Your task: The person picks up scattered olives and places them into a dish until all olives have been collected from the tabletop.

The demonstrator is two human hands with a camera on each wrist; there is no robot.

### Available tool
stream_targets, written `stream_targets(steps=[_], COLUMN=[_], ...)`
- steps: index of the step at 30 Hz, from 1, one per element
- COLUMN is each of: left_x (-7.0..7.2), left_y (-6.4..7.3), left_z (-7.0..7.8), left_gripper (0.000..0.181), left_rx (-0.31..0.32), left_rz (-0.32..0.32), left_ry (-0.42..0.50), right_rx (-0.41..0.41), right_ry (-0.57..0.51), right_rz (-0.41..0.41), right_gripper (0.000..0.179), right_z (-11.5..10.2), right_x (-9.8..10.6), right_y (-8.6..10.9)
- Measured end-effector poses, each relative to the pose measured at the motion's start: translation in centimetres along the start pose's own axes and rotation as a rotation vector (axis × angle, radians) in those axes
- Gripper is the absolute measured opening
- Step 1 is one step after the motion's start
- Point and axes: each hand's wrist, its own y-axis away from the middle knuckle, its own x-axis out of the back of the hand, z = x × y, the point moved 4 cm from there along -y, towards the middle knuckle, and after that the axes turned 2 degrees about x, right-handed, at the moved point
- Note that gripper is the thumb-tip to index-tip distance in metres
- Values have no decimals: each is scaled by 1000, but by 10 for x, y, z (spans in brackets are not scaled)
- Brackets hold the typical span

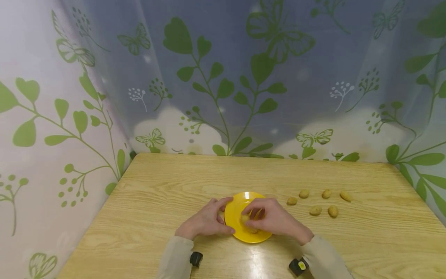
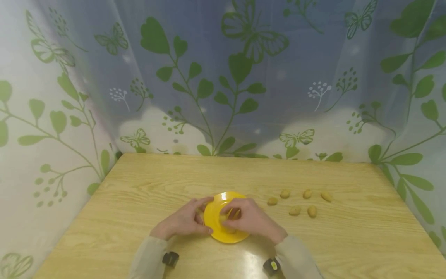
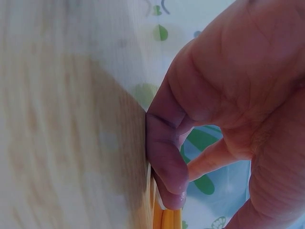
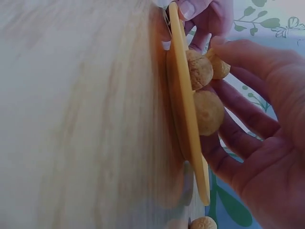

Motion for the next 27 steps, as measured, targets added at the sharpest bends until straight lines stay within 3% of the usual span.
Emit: stream_targets(steps=[5, 27], left_x=[-1, -1], left_y=[-1, -2], left_z=[-1, -3], left_gripper=[96, 96], left_rx=[-1, -19], left_rz=[4, -1], left_ry=[-1, -9], right_rx=[-37, 7], right_ry=[1, 8], right_rz=[-42, -131], right_gripper=[19, 17], right_z=[2, 1], right_x=[-4, -11], right_y=[1, 4])
